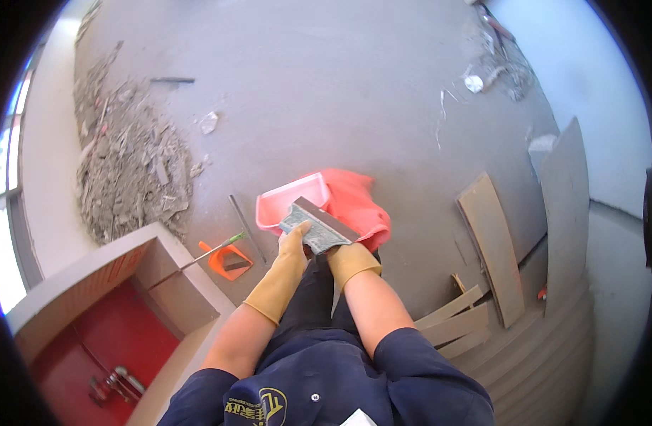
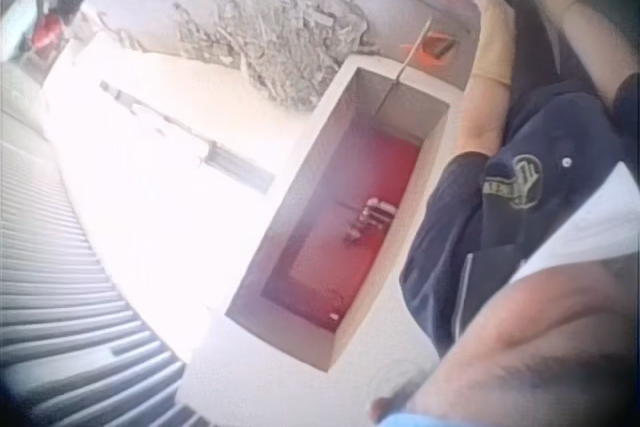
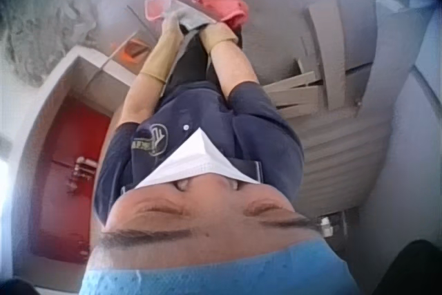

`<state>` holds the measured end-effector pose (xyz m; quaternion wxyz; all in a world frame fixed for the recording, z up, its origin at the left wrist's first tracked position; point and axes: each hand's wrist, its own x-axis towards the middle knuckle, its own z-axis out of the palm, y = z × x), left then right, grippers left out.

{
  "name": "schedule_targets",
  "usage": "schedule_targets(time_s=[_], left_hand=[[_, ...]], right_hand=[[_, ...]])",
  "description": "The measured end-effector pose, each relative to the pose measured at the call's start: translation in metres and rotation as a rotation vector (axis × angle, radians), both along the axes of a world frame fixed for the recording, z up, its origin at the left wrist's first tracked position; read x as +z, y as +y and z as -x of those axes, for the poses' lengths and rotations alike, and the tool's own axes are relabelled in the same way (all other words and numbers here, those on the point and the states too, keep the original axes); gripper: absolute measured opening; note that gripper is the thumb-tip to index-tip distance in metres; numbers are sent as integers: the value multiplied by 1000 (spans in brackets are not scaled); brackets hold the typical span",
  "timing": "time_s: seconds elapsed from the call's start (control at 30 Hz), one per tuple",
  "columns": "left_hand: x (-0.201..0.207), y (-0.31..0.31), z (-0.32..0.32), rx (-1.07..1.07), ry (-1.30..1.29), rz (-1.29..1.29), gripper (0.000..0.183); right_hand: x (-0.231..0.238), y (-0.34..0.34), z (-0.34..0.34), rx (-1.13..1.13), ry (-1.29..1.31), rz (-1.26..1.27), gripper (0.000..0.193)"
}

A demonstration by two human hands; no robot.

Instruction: The person clears construction debris from a floor by using a dustpan and a handheld scraper to gather concrete fragments and wires into a red plastic bag.

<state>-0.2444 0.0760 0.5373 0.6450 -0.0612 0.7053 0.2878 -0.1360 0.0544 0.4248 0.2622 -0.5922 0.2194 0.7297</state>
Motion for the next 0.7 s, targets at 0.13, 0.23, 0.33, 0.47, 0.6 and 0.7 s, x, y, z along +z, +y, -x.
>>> schedule_targets(time_s=[0.13,0.23,0.33,0.47,0.6,0.7], left_hand=[[-1,-6,81,90,-15,-238,40],[31,-31,176,187,71,-305,42],[82,-65,243,287,211,-339,45],[152,-108,304,267,277,-351,59],[159,-224,403,389,465,-270,56],[138,-221,448,466,409,2,49]], right_hand=[[13,15,2,606,-265,-155,87],[19,5,-9,1180,-429,-324,86],[17,-15,-36,1699,-543,-467,86],[12,-51,-65,2138,-671,-726,86],[183,12,-28,2242,-411,-343,54],[144,18,-24,2234,-526,-428,62]])
